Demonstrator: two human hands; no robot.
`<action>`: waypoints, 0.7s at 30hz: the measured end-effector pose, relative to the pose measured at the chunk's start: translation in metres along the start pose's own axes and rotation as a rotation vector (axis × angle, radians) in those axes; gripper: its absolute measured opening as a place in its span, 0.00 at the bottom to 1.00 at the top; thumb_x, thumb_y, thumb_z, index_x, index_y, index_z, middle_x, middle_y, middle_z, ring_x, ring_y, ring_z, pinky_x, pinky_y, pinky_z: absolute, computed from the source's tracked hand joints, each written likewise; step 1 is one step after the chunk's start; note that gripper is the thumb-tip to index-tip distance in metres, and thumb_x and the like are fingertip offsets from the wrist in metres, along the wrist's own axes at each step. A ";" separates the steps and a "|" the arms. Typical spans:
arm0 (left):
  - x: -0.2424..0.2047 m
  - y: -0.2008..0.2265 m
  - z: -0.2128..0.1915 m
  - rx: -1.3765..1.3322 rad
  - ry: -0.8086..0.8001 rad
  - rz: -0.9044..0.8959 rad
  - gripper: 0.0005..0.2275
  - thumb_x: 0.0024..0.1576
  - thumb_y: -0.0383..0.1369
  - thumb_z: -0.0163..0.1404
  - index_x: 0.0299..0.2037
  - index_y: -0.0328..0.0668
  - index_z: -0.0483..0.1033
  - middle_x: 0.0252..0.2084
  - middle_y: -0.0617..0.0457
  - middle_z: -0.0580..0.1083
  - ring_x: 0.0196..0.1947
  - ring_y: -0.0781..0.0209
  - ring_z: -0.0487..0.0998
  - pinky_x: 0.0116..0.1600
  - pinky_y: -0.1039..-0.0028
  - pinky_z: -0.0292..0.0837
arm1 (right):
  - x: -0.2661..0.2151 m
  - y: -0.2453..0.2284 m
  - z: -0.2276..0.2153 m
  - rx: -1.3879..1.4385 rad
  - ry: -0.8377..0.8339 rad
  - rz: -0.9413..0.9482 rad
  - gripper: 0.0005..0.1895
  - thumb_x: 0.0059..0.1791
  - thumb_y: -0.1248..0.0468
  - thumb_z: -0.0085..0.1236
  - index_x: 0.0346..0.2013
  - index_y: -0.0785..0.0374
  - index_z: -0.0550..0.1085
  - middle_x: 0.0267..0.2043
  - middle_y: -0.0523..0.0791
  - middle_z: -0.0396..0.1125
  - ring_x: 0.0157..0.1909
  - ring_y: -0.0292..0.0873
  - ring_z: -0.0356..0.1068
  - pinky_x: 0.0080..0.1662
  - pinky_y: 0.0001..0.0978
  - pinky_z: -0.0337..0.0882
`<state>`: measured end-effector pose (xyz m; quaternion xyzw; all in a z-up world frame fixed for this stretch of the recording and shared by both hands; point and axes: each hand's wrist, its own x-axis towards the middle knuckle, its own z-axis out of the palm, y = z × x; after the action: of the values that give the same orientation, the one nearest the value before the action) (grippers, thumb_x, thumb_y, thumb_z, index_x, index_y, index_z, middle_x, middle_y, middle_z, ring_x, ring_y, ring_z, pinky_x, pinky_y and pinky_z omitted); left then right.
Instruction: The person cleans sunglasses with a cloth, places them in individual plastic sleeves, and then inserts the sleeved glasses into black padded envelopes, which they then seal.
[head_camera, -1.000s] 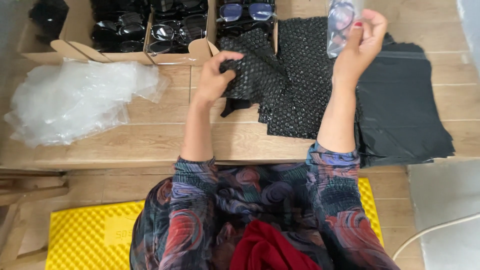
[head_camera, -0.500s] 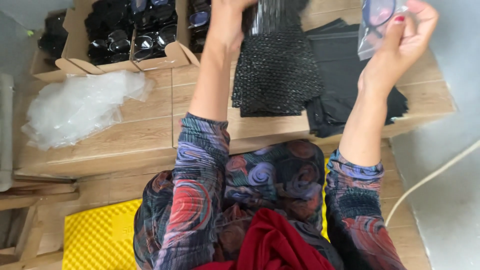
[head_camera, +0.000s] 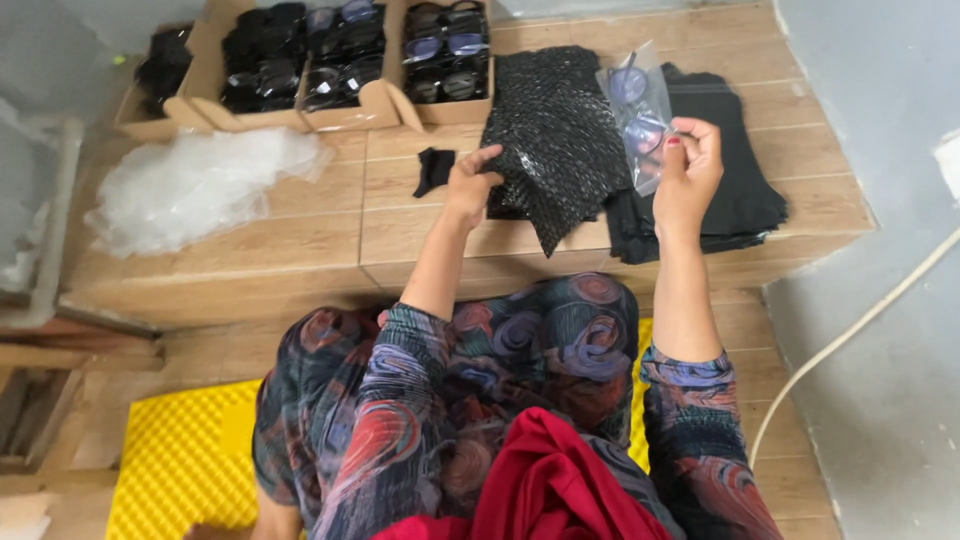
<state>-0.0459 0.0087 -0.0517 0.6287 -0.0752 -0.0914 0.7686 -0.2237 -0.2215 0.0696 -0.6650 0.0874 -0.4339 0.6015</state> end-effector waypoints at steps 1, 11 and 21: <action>-0.003 0.004 -0.014 -0.028 0.034 0.026 0.29 0.43 0.14 0.52 0.59 0.41 0.78 0.59 0.39 0.73 0.58 0.49 0.75 0.58 0.66 0.75 | -0.007 0.001 0.007 -0.011 -0.030 -0.011 0.09 0.56 0.70 0.44 0.51 0.60 0.68 0.42 0.48 0.75 0.38 0.39 0.77 0.37 0.28 0.81; -0.061 0.005 -0.195 -0.139 0.383 0.149 0.32 0.48 0.14 0.52 0.67 0.37 0.69 0.62 0.34 0.68 0.61 0.47 0.72 0.61 0.62 0.72 | -0.052 0.024 0.124 -0.023 -0.450 -0.148 0.09 0.57 0.72 0.49 0.50 0.62 0.73 0.42 0.49 0.74 0.44 0.36 0.71 0.46 0.30 0.75; -0.176 0.013 -0.227 -0.310 0.297 0.072 0.33 0.43 0.12 0.53 0.65 0.36 0.70 0.57 0.45 0.71 0.57 0.56 0.73 0.61 0.69 0.71 | -0.114 0.009 0.229 -0.134 -0.820 -0.095 0.11 0.55 0.73 0.50 0.49 0.60 0.75 0.40 0.50 0.75 0.42 0.43 0.74 0.48 0.39 0.74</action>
<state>-0.1637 0.2690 -0.0839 0.5065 0.0315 0.0194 0.8615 -0.1330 0.0148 0.0311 -0.8236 -0.1621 -0.1541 0.5212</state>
